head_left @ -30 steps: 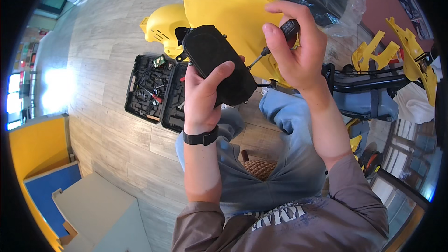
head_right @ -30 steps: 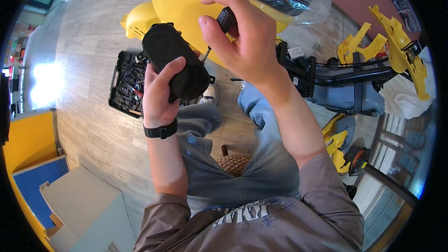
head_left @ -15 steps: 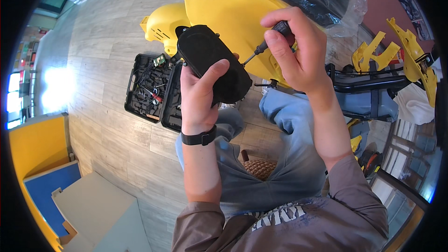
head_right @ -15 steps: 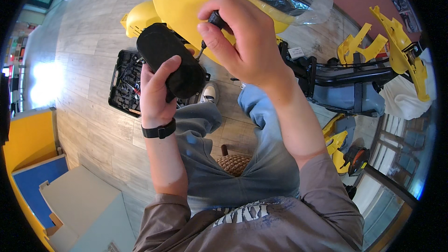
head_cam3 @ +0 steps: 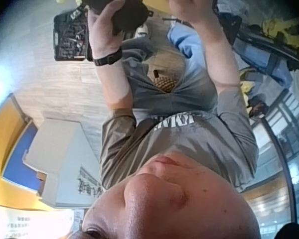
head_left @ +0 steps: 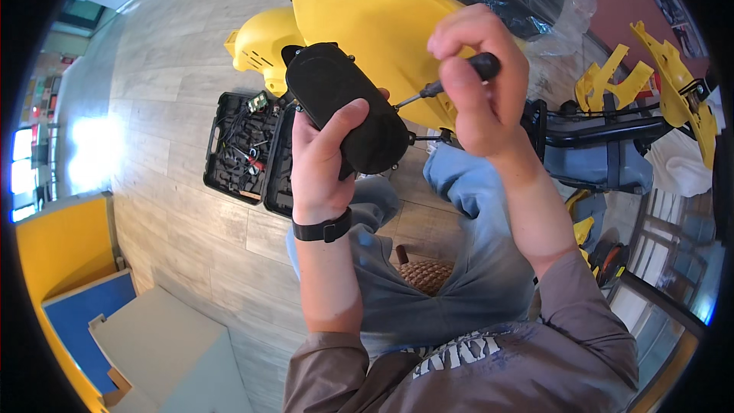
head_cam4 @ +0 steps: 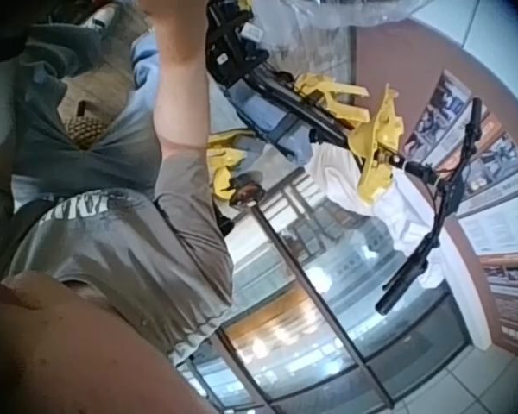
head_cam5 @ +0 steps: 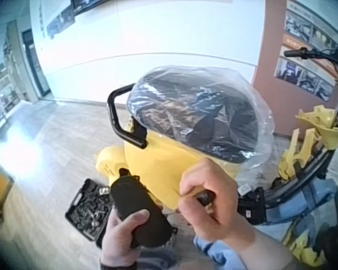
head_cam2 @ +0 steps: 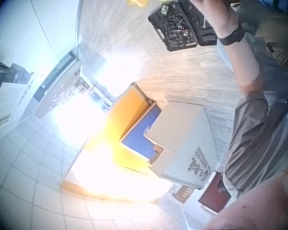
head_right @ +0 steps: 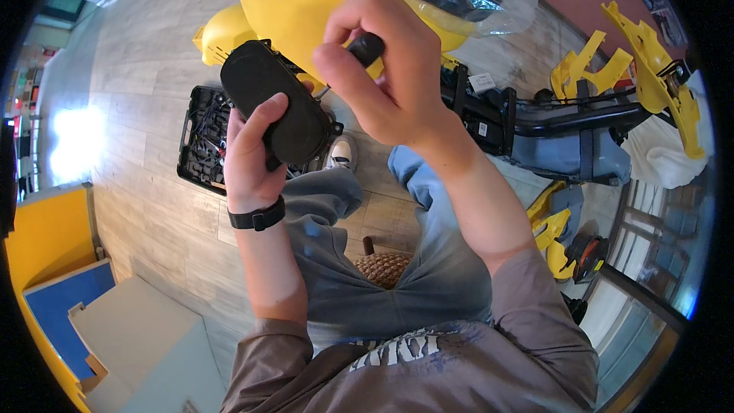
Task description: Removing screws and disassembling the instrument cluster dashboard of a motorcycle.
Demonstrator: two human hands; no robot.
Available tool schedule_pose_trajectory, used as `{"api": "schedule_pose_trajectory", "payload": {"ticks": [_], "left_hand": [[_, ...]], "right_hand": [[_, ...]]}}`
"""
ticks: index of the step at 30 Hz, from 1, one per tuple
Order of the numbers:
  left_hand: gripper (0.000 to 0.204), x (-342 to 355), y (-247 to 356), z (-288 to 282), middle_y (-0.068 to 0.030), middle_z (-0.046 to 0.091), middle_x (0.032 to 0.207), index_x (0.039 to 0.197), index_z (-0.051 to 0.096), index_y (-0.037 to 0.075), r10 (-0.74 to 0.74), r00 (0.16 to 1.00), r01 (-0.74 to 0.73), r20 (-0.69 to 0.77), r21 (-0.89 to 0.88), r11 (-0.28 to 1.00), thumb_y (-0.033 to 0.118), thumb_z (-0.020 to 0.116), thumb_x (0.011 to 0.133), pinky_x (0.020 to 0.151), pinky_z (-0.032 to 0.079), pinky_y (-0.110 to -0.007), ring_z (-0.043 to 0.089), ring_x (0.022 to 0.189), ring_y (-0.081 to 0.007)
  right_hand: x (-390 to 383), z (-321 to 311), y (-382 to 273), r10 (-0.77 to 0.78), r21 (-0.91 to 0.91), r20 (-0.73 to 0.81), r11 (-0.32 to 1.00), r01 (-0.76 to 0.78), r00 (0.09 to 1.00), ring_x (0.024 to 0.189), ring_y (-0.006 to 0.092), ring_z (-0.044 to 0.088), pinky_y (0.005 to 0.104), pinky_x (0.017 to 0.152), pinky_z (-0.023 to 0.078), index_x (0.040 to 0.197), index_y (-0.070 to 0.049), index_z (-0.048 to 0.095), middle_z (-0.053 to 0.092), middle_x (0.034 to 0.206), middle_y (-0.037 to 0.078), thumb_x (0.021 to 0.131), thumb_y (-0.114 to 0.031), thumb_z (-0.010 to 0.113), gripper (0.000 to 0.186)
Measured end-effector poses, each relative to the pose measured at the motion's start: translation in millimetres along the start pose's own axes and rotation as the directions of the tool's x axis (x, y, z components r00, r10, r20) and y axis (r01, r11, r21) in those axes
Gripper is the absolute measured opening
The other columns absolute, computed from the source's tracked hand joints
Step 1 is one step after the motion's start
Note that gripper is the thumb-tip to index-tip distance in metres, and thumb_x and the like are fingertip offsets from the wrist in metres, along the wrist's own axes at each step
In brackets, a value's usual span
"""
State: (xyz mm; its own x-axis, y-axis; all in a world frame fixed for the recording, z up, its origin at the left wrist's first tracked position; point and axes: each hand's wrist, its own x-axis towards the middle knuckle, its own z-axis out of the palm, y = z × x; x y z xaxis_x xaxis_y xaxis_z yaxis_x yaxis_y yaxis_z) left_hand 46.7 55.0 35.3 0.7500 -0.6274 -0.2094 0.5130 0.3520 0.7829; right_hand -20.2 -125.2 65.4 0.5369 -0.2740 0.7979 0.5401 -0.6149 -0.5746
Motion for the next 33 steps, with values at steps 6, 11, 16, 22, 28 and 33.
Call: {"api": "schedule_pose_trajectory", "payload": {"ticks": [6, 11, 16, 22, 28, 33], "left_hand": [[0.039, -2, 3, 0, -0.0218, 0.070, 0.113, 0.131, 0.052, -0.003, -0.051, 0.999, 0.051, 0.007, -0.031, 0.998, 0.005, 0.062, 0.094, 0.086, 0.061, -0.042, 0.072, 0.097, -0.0297], [0.042, -3, 8, -5, -0.0195, 0.070, 0.114, 0.135, 0.052, -0.001, -0.065, 0.997, 0.063, -0.040, -0.047, 0.997, 0.007, 0.062, 0.095, 0.088, 0.061, -0.041, 0.071, 0.102, -0.0284], [0.036, -1, 10, -5, -0.0204, 0.071, 0.111, 0.125, 0.056, -0.002, -0.076, 0.994, 0.067, -0.072, -0.121, 0.990, 0.005, 0.067, 0.092, 0.087, 0.060, -0.040, 0.072, 0.098, -0.0271], [0.034, -1, 11, -6, -0.0190, 0.071, 0.110, 0.125, 0.056, -0.001, -0.097, 0.989, 0.081, -0.109, -0.140, 0.987, 0.006, 0.067, 0.093, 0.088, 0.060, -0.039, 0.072, 0.098, -0.0258], [0.035, -3, 14, -7, -0.0187, 0.071, 0.111, 0.125, 0.056, -0.001, -0.079, 0.991, 0.069, -0.109, -0.091, 0.993, 0.005, 0.067, 0.092, 0.088, 0.061, -0.039, 0.071, 0.101, -0.0261], [0.036, 1, 9, -2, -0.0194, 0.070, 0.112, 0.125, 0.056, -0.002, -0.020, 0.996, 0.013, -0.085, -0.078, 0.997, 0.003, 0.069, 0.091, 0.087, 0.061, -0.040, 0.071, 0.104, -0.0279]], "right_hand": [[-4, -3, -9, 0.161, 0.546, -0.177, 0.837, -0.039, 0.971, 0.071, 0.0129, 0.055, 0.0272, 0.069, 0.046, 0.098, 0.001, 0.056, 0.061, 0.085, 0.007, 0.100, -0.009, 0.054, 0.011], [-7, 0, 0, 0.518, 0.096, 0.180, 0.837, -0.539, 0.837, 0.073, 0.0128, 0.060, 0.0277, 0.071, 0.049, 0.096, -0.002, 0.065, 0.067, 0.082, 0.004, 0.095, -0.017, 0.069, 0.015], [-11, -1, 13, 0.523, -0.004, 0.489, 0.802, -0.598, 0.698, 0.081, 0.0141, 0.065, 0.0291, 0.078, 0.051, 0.097, -0.002, 0.073, 0.071, 0.084, 0.007, 0.091, -0.018, 0.073, 0.017], [-5, -6, 6, 0.545, 0.027, 0.561, 0.740, -0.672, 0.623, 0.085, 0.0133, 0.066, 0.0285, 0.081, 0.051, 0.097, -0.001, 0.075, 0.074, 0.088, 0.006, 0.088, -0.012, 0.075, 0.014], [-8, -3, 9, 0.483, 0.059, 0.559, 0.787, -0.614, 0.674, 0.082, 0.0134, 0.067, 0.0279, 0.078, 0.052, 0.095, -0.001, 0.074, 0.074, 0.088, 0.006, 0.088, -0.013, 0.075, 0.013], [-7, -5, 7, 0.597, 0.159, 0.331, 0.728, -0.667, 0.731, 0.073, 0.0113, 0.064, 0.0274, 0.068, 0.051, 0.096, -0.003, 0.068, 0.065, 0.076, 0.002, 0.092, -0.019, 0.073, 0.017]]}}
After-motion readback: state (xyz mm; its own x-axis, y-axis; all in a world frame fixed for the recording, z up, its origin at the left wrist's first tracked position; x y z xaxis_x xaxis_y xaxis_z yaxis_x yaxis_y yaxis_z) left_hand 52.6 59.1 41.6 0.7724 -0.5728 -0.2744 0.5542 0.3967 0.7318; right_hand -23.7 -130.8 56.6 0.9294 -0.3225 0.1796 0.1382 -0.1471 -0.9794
